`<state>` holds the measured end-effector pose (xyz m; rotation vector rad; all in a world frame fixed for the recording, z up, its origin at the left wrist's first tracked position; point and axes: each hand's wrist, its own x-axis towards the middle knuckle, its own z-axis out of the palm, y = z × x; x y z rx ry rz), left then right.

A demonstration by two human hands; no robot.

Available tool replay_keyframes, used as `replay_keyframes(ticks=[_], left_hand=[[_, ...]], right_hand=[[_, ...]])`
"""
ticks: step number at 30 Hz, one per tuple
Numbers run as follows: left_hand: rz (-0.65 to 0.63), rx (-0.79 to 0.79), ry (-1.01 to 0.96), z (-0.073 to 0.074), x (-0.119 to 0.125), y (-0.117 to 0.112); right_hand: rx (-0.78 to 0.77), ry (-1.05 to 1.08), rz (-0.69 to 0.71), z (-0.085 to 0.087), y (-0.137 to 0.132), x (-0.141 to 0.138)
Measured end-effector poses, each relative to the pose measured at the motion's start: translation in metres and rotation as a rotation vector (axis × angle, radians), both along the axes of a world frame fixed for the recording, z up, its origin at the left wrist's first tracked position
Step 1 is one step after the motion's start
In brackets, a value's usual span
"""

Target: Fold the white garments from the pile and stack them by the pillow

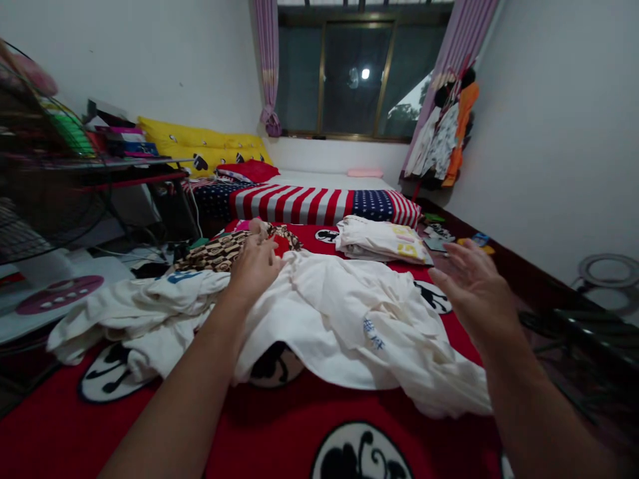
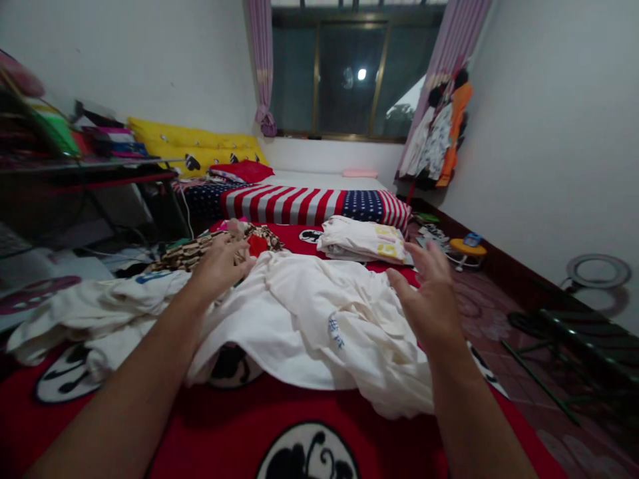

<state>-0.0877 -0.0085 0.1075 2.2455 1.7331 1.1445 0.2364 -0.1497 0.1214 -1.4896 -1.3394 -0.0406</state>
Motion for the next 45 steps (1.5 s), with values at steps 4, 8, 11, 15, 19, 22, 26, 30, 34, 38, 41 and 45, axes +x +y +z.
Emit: replay_keyframes(ticks=[4, 8, 11, 15, 19, 22, 26, 30, 34, 38, 41, 45], left_hand=[[-0.253, -0.116, 0.168, 0.006, 0.009, -0.011], [-0.388, -0.218, 0.176, 0.005, 0.016, -0.014], [-0.377, -0.158, 0.194, 0.001, 0.016, -0.012], [-0.309, -0.108, 0.156, 0.002, 0.015, -0.012], [-0.321, -0.101, 0.042, 0.008, 0.020, -0.018], [-0.371, -0.116, 0.016, 0.009, 0.024, -0.021], [-0.480, -0.169, 0.038, 0.005, 0.029, -0.023], [-0.576, -0.219, 0.033, 0.002, 0.034, -0.028], [-0.708, -0.334, 0.106, 0.003, 0.042, -0.041], [-0.858, -0.520, 0.267, 0.002, 0.053, -0.059], [-0.866, -0.475, 0.320, -0.004, 0.064, -0.070], [-0.849, -0.353, 0.072, -0.009, 0.079, -0.070]], right_hand=[[-0.284, -0.121, 0.132, 0.004, -0.009, -0.019], [-0.745, -0.396, 0.290, -0.016, -0.007, -0.039], [-0.786, -0.577, 0.216, -0.032, -0.005, -0.063], [-0.684, -0.572, 0.442, -0.020, -0.027, -0.103], [-0.859, -0.488, 1.008, 0.011, -0.067, -0.131], [-1.061, -0.501, 1.102, 0.018, -0.073, -0.127], [-0.882, -0.594, 0.622, 0.006, -0.044, -0.087], [-0.875, -0.707, 0.183, -0.009, -0.016, -0.049], [-0.911, -0.720, 0.221, -0.020, -0.011, -0.048], [-0.849, -0.748, 0.227, -0.023, -0.011, -0.061], [-0.654, -0.560, 0.239, -0.018, -0.011, -0.065], [-0.308, 0.061, 0.472, -0.006, -0.015, -0.068]])
